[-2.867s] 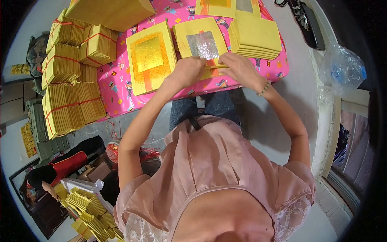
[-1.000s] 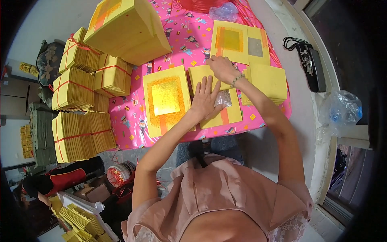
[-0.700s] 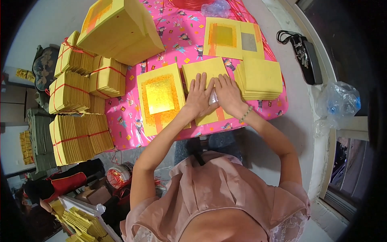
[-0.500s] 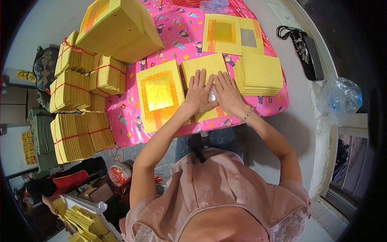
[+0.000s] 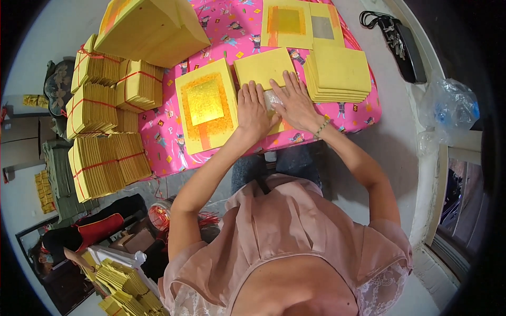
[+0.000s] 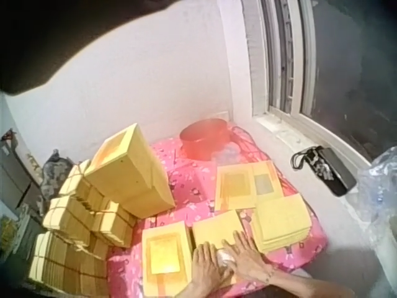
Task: Bundling stacks of yellow paper and applying metallic foil sheets.
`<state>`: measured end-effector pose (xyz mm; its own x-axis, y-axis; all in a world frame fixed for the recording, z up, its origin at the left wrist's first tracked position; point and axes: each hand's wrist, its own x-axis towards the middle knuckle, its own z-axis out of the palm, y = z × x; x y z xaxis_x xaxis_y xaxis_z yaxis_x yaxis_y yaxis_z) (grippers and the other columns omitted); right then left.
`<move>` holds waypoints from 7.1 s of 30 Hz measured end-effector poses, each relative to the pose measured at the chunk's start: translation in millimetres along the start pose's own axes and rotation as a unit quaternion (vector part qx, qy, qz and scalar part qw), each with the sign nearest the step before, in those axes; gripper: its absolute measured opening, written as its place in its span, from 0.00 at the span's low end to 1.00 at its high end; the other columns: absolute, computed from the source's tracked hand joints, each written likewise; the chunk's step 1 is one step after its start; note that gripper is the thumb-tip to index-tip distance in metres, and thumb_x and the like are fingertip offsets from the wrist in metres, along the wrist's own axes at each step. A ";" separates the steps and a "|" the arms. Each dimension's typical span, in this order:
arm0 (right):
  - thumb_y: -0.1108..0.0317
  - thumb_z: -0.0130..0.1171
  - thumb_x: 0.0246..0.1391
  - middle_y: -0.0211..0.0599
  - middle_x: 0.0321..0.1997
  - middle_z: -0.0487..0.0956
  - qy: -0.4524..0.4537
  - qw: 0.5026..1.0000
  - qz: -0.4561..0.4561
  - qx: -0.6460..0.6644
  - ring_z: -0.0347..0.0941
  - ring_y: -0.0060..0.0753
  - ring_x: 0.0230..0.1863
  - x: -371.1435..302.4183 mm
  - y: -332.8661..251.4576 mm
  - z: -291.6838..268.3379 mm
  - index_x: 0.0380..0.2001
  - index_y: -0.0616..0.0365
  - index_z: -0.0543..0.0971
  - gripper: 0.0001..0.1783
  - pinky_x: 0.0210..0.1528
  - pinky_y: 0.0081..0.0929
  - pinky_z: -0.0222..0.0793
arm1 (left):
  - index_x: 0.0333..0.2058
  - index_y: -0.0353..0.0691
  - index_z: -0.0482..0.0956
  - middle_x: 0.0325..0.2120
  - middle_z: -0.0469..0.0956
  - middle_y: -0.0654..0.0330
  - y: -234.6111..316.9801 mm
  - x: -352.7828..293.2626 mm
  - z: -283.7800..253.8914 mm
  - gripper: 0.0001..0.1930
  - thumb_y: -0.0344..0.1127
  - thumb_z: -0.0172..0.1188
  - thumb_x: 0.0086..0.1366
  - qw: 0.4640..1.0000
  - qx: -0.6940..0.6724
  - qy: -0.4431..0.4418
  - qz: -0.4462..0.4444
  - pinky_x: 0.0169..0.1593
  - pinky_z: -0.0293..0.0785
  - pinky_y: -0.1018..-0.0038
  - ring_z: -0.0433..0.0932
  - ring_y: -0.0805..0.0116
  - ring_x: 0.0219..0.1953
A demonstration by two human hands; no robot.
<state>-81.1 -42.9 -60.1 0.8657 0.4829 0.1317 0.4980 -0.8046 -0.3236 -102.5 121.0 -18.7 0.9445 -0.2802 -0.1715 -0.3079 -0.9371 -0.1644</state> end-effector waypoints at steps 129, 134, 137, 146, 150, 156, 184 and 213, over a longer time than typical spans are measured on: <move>0.67 0.58 0.54 0.38 0.32 0.75 -0.059 0.983 -0.134 0.114 0.73 0.45 0.38 -40.1 22.9 -60.8 0.29 0.61 0.77 0.08 0.40 0.37 0.69 | 0.37 0.37 0.77 0.34 0.78 0.53 -20.6 -21.0 -5.4 0.19 0.42 0.70 0.51 0.935 -0.322 0.005 0.152 0.42 0.74 0.62 0.79 0.52 0.39; 0.66 0.58 0.55 0.40 0.32 0.76 -0.055 0.982 -0.124 0.128 0.73 0.45 0.38 -38.9 25.9 -58.0 0.29 0.63 0.78 0.09 0.40 0.38 0.69 | 0.37 0.37 0.77 0.34 0.78 0.52 -21.6 -18.7 -7.5 0.20 0.42 0.71 0.50 0.934 -0.325 -0.006 0.149 0.42 0.74 0.63 0.79 0.52 0.39; 0.63 0.56 0.57 0.39 0.33 0.75 -0.060 0.980 -0.125 0.141 0.73 0.46 0.39 -38.1 27.5 -56.5 0.30 0.60 0.77 0.11 0.41 0.40 0.69 | 0.36 0.37 0.77 0.33 0.78 0.52 -22.2 -17.9 -7.2 0.19 0.42 0.71 0.50 0.933 -0.329 -0.009 0.148 0.42 0.74 0.63 0.79 0.52 0.38; 0.63 0.55 0.57 0.39 0.33 0.76 -0.064 0.981 -0.111 0.146 0.73 0.46 0.39 -38.6 25.8 -58.1 0.30 0.61 0.78 0.11 0.42 0.40 0.69 | 0.36 0.36 0.77 0.32 0.78 0.52 -22.7 -18.8 -7.1 0.19 0.42 0.71 0.50 0.929 -0.338 -0.009 0.148 0.41 0.74 0.63 0.80 0.53 0.37; 0.63 0.56 0.57 0.39 0.33 0.76 -0.062 0.981 -0.115 0.143 0.73 0.47 0.39 -38.0 26.9 -56.9 0.30 0.61 0.78 0.11 0.41 0.41 0.69 | 0.36 0.37 0.77 0.32 0.78 0.52 -22.6 -18.7 -5.8 0.20 0.42 0.71 0.50 0.929 -0.339 -0.007 0.148 0.41 0.74 0.63 0.80 0.53 0.37; 0.63 0.56 0.57 0.40 0.33 0.76 -0.060 0.979 -0.111 0.160 0.73 0.47 0.39 -36.9 28.8 -56.2 0.29 0.62 0.78 0.11 0.42 0.41 0.68 | 0.36 0.37 0.77 0.32 0.78 0.52 -22.9 -17.5 -3.9 0.20 0.43 0.71 0.51 0.929 -0.340 0.004 0.150 0.41 0.74 0.64 0.80 0.54 0.37; 0.69 0.53 0.56 0.44 0.31 0.78 0.011 0.997 -0.067 -0.038 0.75 0.49 0.38 70.8 10.4 -100.3 0.35 0.59 0.73 0.06 0.41 0.44 0.65 | 0.57 0.37 0.65 0.54 0.66 0.47 -15.3 -24.8 -44.5 0.32 0.31 0.64 0.52 0.919 -0.240 0.285 0.129 0.56 0.65 0.58 0.63 0.47 0.59; 0.69 0.55 0.52 0.42 0.45 0.76 -0.066 0.997 0.030 -0.035 0.71 0.45 0.51 165.6 25.2 -17.4 0.44 0.52 0.79 0.14 0.53 0.42 0.57 | 0.68 0.36 0.47 0.66 0.46 0.34 -25.1 53.8 21.3 0.49 0.63 0.56 0.59 0.968 -0.187 0.127 0.106 0.69 0.43 0.48 0.43 0.37 0.69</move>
<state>75.7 10.8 -30.2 0.8818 0.4715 -0.0125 0.4525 -0.8532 -0.2596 -46.4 133.8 -44.5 0.8770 -0.4724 0.0884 -0.4797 -0.8496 0.2193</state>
